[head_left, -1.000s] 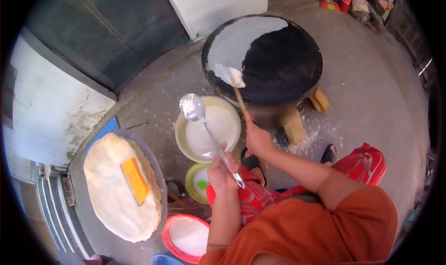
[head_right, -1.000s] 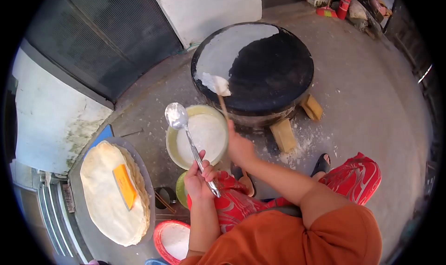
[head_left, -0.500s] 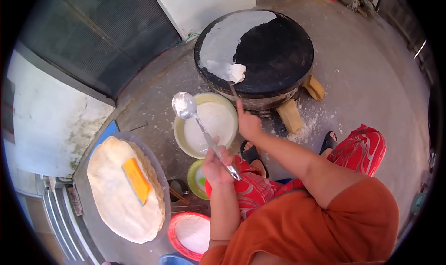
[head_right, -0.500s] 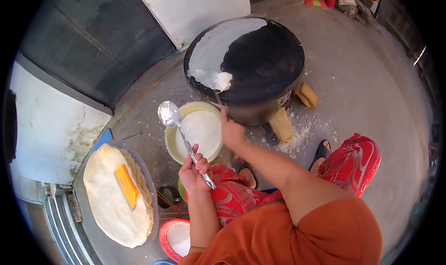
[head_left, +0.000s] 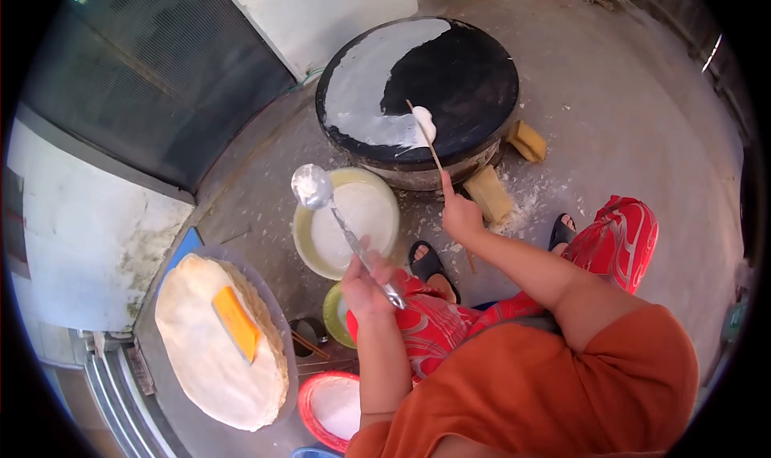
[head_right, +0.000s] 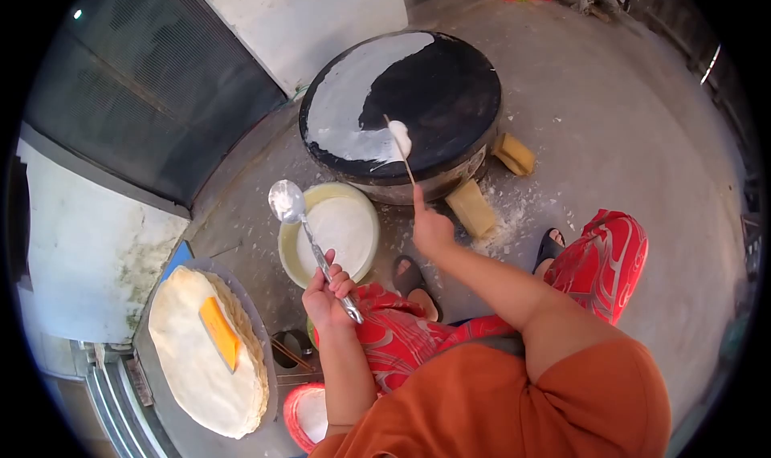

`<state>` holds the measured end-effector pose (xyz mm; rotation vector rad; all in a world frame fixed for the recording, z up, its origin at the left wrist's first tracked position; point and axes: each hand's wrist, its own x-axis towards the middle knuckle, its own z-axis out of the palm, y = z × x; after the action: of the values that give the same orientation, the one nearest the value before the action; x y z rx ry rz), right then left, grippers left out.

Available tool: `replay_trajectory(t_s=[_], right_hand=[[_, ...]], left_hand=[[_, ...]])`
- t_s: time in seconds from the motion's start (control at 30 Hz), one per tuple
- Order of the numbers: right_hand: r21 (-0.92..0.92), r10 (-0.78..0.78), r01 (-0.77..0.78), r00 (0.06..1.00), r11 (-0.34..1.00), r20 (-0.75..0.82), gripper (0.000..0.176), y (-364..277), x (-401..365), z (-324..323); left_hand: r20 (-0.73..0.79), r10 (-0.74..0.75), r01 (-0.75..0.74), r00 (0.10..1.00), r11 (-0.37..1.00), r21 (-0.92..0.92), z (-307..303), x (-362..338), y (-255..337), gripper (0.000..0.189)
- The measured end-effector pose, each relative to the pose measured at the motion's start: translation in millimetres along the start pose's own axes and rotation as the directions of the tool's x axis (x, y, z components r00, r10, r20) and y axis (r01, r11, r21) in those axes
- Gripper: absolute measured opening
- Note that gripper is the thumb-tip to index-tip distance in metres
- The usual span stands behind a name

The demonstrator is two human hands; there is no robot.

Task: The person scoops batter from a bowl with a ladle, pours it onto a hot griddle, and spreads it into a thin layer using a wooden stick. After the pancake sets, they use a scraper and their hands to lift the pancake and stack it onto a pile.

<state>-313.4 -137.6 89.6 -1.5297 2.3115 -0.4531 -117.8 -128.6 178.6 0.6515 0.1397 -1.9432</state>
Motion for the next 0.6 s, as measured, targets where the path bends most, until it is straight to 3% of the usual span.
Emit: replay_trajectory(t_s=[0.1, 0.17, 0.23, 0.3, 0.43, 0.5, 0.57, 0.6], right_hand=[[-0.008, 0.003, -0.003, 1.000, 1.000, -0.007, 0.074, 1.3, -10.6, 3.8], [-0.132, -0.269, 0.277, 0.960, 0.952, 0.073, 0.072, -0.5, -9.6, 13.7], [-0.161, -0.238, 0.242, 0.970, 0.957, 0.047, 0.070, 10.7, 0.3, 13.4], [-0.104, -0.084, 0.078, 0.995, 0.992, -0.057, 0.069, 42.9, 9.4, 2.0], [-0.140, -0.051, 0.044, 0.997, 0.989, -0.049, 0.070, 56.6, 0.3, -14.9], [-0.158, -0.127, 0.124, 0.992, 0.980, -0.011, 0.071, 56.1, -2.4, -10.5], [-0.263, -0.299, 0.274, 0.952, 0.925, -0.063, 0.072, 69.7, 2.5, 4.0], [-0.255, -0.293, 0.269, 0.954, 0.929, -0.062, 0.072, 78.0, 3.2, -6.1]], left_hand=[[-0.005, 0.035, -0.035, 0.999, 0.999, 0.030, 0.7, -0.7, -1.6, 0.033], [-0.006, 0.045, -0.045, 0.999, 0.998, 0.045, 2.7, -0.3, -3.7, 0.034], [0.011, 0.018, -0.019, 1.000, 0.999, 0.036, -0.5, 3.1, -3.5, 0.034], [0.028, -0.016, 0.016, 0.999, 1.000, 0.019, -3.4, 2.0, -4.3, 0.034], [0.007, 0.018, -0.019, 1.000, 0.999, 0.045, -0.5, 5.3, -7.3, 0.034], [0.003, 0.031, -0.031, 1.000, 0.998, 0.059, 1.4, 6.2, -9.3, 0.033], [0.002, 0.022, -0.022, 1.000, 0.998, 0.058, 4.6, 7.2, -11.3, 0.033], [-0.003, 0.020, -0.019, 1.000, 0.998, 0.066, 2.5, 8.2, -11.0, 0.033]])
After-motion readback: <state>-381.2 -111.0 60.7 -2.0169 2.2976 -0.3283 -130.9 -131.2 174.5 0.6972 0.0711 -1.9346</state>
